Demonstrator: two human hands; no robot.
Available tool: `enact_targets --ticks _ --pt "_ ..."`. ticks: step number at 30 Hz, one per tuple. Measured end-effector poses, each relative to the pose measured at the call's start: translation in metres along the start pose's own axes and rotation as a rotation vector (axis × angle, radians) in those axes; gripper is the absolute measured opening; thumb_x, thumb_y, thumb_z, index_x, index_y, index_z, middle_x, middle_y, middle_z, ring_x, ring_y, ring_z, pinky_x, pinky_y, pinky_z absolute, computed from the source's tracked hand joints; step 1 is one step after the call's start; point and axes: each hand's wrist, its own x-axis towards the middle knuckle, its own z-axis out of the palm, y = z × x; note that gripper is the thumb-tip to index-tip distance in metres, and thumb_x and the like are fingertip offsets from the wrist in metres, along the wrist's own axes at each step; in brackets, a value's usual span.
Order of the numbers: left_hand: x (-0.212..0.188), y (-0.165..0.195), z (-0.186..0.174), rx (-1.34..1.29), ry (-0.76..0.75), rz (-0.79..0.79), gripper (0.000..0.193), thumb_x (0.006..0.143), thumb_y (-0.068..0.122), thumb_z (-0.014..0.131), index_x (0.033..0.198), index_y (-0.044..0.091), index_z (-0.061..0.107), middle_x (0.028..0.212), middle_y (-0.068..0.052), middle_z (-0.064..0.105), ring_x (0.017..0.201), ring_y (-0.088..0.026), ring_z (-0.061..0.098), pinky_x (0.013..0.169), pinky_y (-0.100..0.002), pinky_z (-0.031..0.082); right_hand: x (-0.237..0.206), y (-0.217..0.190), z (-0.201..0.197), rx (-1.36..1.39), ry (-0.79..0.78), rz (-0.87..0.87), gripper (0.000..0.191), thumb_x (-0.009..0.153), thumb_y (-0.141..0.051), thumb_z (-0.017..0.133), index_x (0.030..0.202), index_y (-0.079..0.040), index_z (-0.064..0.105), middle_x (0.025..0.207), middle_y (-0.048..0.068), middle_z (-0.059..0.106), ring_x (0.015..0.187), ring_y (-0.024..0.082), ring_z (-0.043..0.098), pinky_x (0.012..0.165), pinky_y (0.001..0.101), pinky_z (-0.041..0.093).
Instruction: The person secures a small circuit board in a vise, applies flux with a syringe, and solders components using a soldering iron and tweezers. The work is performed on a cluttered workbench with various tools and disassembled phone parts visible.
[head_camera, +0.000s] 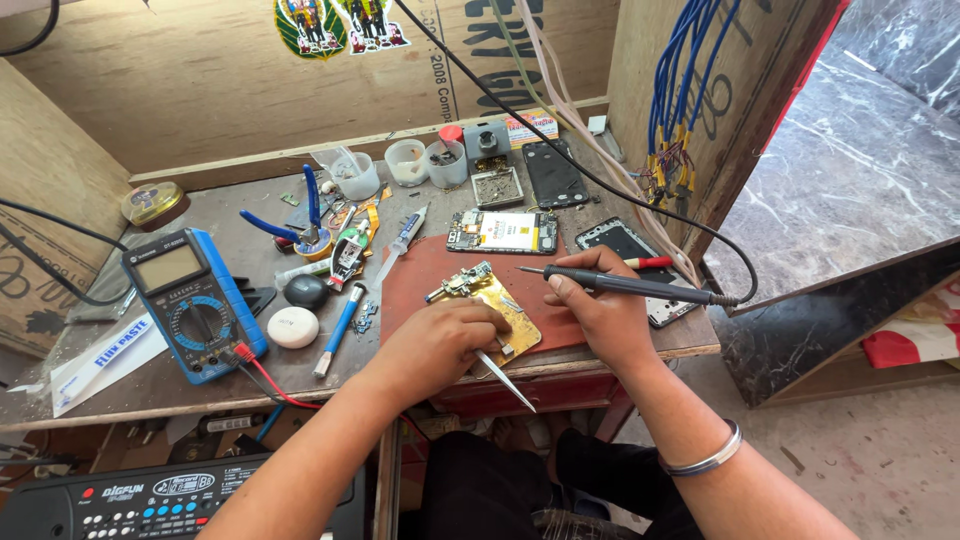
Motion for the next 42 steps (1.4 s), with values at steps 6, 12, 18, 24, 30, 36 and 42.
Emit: enact_targets --ticks 6,12,18,24,30,36,42 --pt "-0.001 -0.006 0.006 -0.009 0.011 0.015 0.009 0.078 0.005 0.072 0.085 0.004 0.068 0.099 -0.006 0.071 0.099 -0.030 0.067 0.086 -0.041 0.054 0.001 0.001 -0.001 0.002 -0.005 -0.012 0.019 0.093 -0.009 0.070 0.107 0.000 0.062 0.098 0.009 0.072 0.085 0.017 0.075 0.075 0.0292 0.064" --pt "-0.003 0.008 0.014 0.096 0.080 -0.069 0.007 0.077 0.008 0.072 0.084 0.009 0.069 0.090 -0.003 0.069 0.091 -0.027 0.067 0.078 -0.040 0.055 -0.001 0.000 0.000 -0.008 0.003 0.000 0.020 0.092 -0.009 0.070 0.107 0.000 0.061 0.098 0.010 0.072 0.084 0.017 0.076 0.074 0.0289 0.064" --pt "0.005 0.023 0.027 0.292 0.171 -0.265 0.006 0.075 0.007 0.071 0.079 0.010 0.068 0.086 -0.004 0.070 0.088 -0.028 0.069 0.070 -0.042 0.054 -0.002 0.000 -0.001 0.010 0.031 -0.014 0.019 0.092 -0.008 0.071 0.107 0.001 0.062 0.099 0.011 0.072 0.085 0.018 0.076 0.076 0.0282 0.062" --pt "0.019 0.030 0.040 0.375 0.232 -0.423 0.005 0.077 0.005 0.069 0.078 0.010 0.066 0.086 -0.006 0.070 0.087 -0.029 0.069 0.070 -0.043 0.055 0.001 0.000 0.002 0.068 0.070 0.030 0.019 0.091 -0.007 0.070 0.107 0.000 0.061 0.100 0.011 0.072 0.084 0.017 0.076 0.074 0.0288 0.063" --pt "0.031 0.030 0.042 0.333 0.254 -0.571 0.010 0.081 0.014 0.075 0.078 0.008 0.067 0.085 -0.008 0.070 0.084 -0.031 0.070 0.071 -0.046 0.055 0.003 0.006 0.001 0.033 0.083 -0.006 0.018 0.093 -0.006 0.069 0.107 0.001 0.061 0.100 0.012 0.073 0.084 0.017 0.076 0.074 0.0282 0.063" --pt "0.030 0.031 0.010 0.207 0.262 -0.730 0.033 0.079 0.036 0.080 0.078 0.005 0.067 0.085 -0.013 0.070 0.082 -0.036 0.069 0.070 -0.049 0.053 0.002 0.005 0.002 0.003 0.092 -0.005 0.017 0.094 -0.005 0.069 0.108 0.001 0.062 0.098 0.012 0.072 0.082 0.016 0.073 0.071 0.0293 0.063" --pt "0.001 0.017 -0.052 0.122 0.280 -1.001 0.046 0.095 0.050 0.067 0.089 0.005 0.061 0.088 -0.017 0.070 0.085 -0.040 0.067 0.075 -0.051 0.050 0.001 0.004 0.005 0.011 0.066 -0.038 0.017 0.094 -0.005 0.068 0.108 0.001 0.061 0.099 0.012 0.073 0.086 0.017 0.076 0.077 0.0283 0.063"
